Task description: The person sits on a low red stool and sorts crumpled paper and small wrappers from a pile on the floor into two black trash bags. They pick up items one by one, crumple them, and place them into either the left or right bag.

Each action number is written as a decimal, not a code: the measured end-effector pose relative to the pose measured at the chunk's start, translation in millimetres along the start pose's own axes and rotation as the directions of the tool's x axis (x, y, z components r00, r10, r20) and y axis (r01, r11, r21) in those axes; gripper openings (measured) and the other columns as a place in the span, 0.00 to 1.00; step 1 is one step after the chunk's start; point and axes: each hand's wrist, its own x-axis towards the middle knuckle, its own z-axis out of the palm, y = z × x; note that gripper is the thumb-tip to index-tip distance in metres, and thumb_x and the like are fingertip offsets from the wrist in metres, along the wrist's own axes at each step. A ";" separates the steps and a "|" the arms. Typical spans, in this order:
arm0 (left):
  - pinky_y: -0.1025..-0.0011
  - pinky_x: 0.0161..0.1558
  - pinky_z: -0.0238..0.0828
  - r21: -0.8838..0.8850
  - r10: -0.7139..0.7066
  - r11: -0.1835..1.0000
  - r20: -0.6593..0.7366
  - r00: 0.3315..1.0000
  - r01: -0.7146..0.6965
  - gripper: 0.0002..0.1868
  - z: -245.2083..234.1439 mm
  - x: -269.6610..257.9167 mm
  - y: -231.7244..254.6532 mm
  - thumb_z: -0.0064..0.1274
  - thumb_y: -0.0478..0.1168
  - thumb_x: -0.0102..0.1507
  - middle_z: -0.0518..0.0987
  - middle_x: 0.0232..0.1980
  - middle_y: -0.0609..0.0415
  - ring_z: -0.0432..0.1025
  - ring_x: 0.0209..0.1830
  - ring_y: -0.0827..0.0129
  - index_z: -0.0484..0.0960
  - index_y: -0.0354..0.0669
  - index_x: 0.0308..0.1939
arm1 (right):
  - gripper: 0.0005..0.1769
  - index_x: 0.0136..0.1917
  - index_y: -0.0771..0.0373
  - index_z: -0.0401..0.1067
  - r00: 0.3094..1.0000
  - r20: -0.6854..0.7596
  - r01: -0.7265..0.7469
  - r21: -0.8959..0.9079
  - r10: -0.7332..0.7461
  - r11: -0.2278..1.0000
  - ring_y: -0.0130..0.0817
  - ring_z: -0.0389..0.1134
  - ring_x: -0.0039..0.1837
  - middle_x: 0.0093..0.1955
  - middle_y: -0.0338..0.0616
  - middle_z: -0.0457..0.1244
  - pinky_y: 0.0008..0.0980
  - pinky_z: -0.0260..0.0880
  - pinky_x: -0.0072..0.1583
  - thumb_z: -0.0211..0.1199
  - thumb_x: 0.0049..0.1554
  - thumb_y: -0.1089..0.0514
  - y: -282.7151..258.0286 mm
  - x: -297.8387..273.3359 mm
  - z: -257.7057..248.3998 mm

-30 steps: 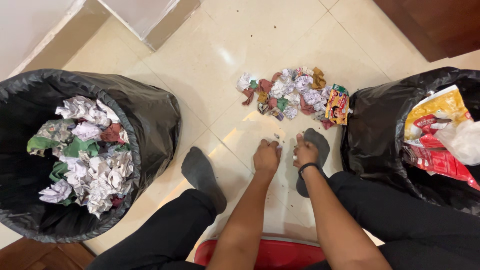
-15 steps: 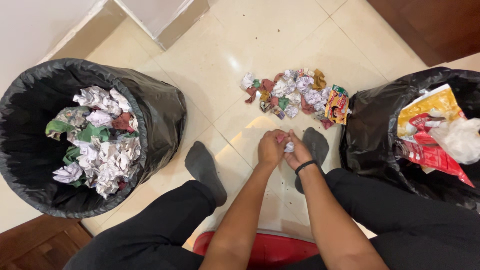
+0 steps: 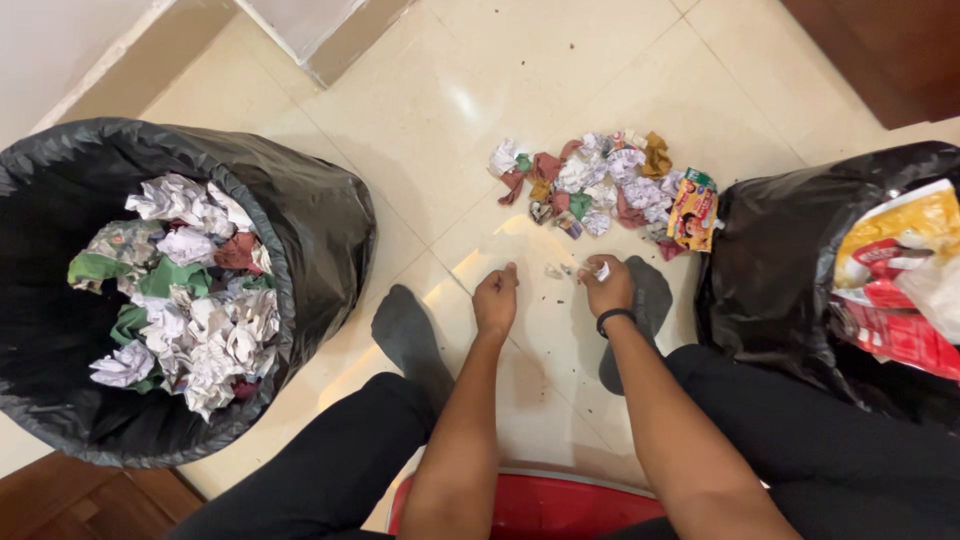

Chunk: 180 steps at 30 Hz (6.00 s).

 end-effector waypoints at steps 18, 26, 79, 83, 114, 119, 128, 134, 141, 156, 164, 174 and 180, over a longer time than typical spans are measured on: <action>0.74 0.34 0.70 0.008 0.147 0.989 -0.018 0.989 -0.147 0.15 2.1 -3.1 7.1 0.63 0.48 0.60 0.78 0.28 0.57 0.70 0.27 0.74 0.83 0.39 0.37 | 0.11 0.46 0.59 0.76 0.997 -0.040 0.058 -0.303 -0.074 0.951 0.51 0.69 0.52 0.48 0.50 0.65 0.45 0.69 0.55 0.75 0.53 0.55 -46.2 -36.0 45.1; 0.76 0.33 0.67 -0.146 0.034 0.988 -0.060 0.998 -0.043 0.14 6.6 4.8 6.5 0.65 0.46 0.60 0.77 0.27 0.59 0.68 0.27 0.77 0.84 0.37 0.36 | 0.10 0.55 0.66 0.73 0.937 0.249 -0.343 0.540 0.243 0.768 0.42 0.74 0.48 0.49 0.51 0.68 0.39 0.80 0.53 0.61 0.59 0.66 -39.7 -11.8 43.7; 0.58 0.38 0.65 0.106 0.550 0.767 -0.617 0.563 -0.633 0.26 -380.8 -130.5 192.6 0.48 0.52 0.74 0.78 0.29 0.43 0.70 0.32 0.57 0.81 0.34 0.31 | 0.25 0.44 0.74 0.65 0.837 0.216 0.156 0.786 -0.502 0.598 0.41 0.74 0.41 0.35 0.52 0.63 0.35 0.78 0.56 0.61 0.71 0.49 -392.7 -167.6 36.4; 0.60 0.28 0.64 0.219 0.710 0.683 -0.422 0.564 -0.697 0.25 -280.4 -123.9 204.7 0.51 0.51 0.72 0.73 0.20 0.44 0.68 0.19 0.55 0.80 0.36 0.27 | 0.18 0.48 0.62 0.76 0.929 0.164 0.051 0.831 -0.333 0.553 0.27 0.70 0.35 0.38 0.41 0.71 0.27 0.74 0.43 0.60 0.59 0.45 -339.4 -132.5 -6.5; 0.53 0.60 0.68 0.671 0.642 0.529 0.083 0.762 -0.519 0.21 13.0 125.1 94.1 0.64 0.38 0.61 0.66 0.73 0.49 0.63 0.66 0.48 0.78 0.50 0.57 | 0.40 0.66 0.54 0.69 0.799 0.497 0.589 -0.538 -0.337 0.603 0.54 0.58 0.68 0.68 0.49 0.61 0.52 0.62 0.63 0.77 0.40 0.57 -201.5 140.0 -27.1; 0.54 0.55 0.70 0.615 0.570 0.652 -0.011 0.822 -0.444 0.24 -4.3 89.1 84.8 0.65 0.37 0.49 0.67 0.65 0.41 0.63 0.58 0.44 0.77 0.44 0.49 | 0.28 0.61 0.52 0.75 0.793 0.441 0.608 -0.543 -0.420 0.579 0.50 0.62 0.66 0.62 0.45 0.65 0.50 0.65 0.63 0.75 0.45 0.57 -183.8 129.1 -20.5; 0.52 0.51 0.71 0.574 0.376 0.746 0.056 0.925 -0.338 0.26 -1.8 57.7 63.0 0.68 0.40 0.46 0.70 0.56 0.40 0.63 0.55 0.42 0.76 0.43 0.46 | 0.21 0.51 0.61 0.73 0.883 0.098 0.469 -0.208 -0.459 0.858 0.43 0.69 0.54 0.49 0.47 0.68 0.41 0.69 0.57 0.78 0.48 0.56 -148.6 110.0 -26.0; 0.62 0.47 0.78 0.167 0.204 0.960 0.135 0.970 -0.225 0.15 -21.6 20.8 49.8 0.63 0.39 0.56 0.83 0.39 0.45 0.79 0.38 0.61 0.76 0.41 0.43 | 0.18 0.49 0.60 0.64 0.972 0.224 -0.066 0.532 -0.065 0.844 0.28 0.70 0.54 0.61 0.40 0.69 0.31 0.73 0.48 0.72 0.52 0.63 -139.6 81.7 -28.4; 0.66 0.37 0.81 -0.632 0.117 0.755 0.391 0.913 0.174 0.19 -78.5 -44.2 81.5 0.50 0.34 0.64 0.80 0.49 0.50 0.78 0.40 0.64 0.70 0.53 0.59 | 0.07 0.50 0.60 0.60 0.852 0.524 -0.370 0.610 -0.006 0.701 0.43 0.74 0.49 0.55 0.54 0.67 0.42 0.79 0.48 0.55 0.60 0.64 -190.7 -12.6 -47.6; 0.79 0.17 0.49 -0.669 0.353 0.698 0.010 0.936 -0.256 0.19 -228.9 -155.2 115.1 0.49 0.56 0.69 0.73 0.28 0.57 0.58 0.17 0.79 0.74 0.44 0.39 | 0.17 0.39 0.55 0.62 0.818 0.551 -0.303 0.659 -0.167 0.688 0.26 0.54 0.26 0.33 0.41 0.58 0.22 0.43 0.24 0.46 0.62 0.44 -298.3 -137.7 -17.7; 0.64 0.35 0.72 0.060 0.646 0.707 -0.463 0.608 -0.705 0.33 -380.7 -193.0 160.6 0.35 0.57 0.74 0.80 0.23 0.49 0.77 0.26 0.62 0.79 0.36 0.28 | 0.18 0.41 0.55 0.60 0.683 0.563 0.052 0.597 -0.465 0.800 0.17 0.51 0.30 0.35 0.34 0.57 0.18 0.44 0.28 0.64 0.62 0.46 -363.4 -216.3 6.8; 0.47 0.50 0.70 0.416 0.484 0.862 -0.504 0.715 -0.290 0.23 -446.6 -179.3 172.2 0.42 0.58 0.70 0.82 0.47 0.39 0.76 0.49 0.39 0.80 0.42 0.48 | 0.32 0.39 0.66 0.69 0.651 0.478 0.348 0.502 -0.590 0.791 0.24 0.60 0.28 0.28 0.41 0.62 0.23 0.58 0.31 0.47 0.72 0.38 -414.2 -263.6 94.6; 0.47 0.50 0.69 0.474 0.522 0.838 -0.554 0.648 -0.270 0.35 -451.6 -173.5 161.1 0.56 0.61 0.60 0.68 0.66 0.35 0.69 0.59 0.38 0.72 0.44 0.64 | 0.23 0.46 0.64 0.72 0.617 0.334 0.540 0.478 -0.712 0.693 0.28 0.65 0.34 0.34 0.38 0.66 0.30 0.65 0.37 0.52 0.66 0.41 -464.4 -273.8 121.3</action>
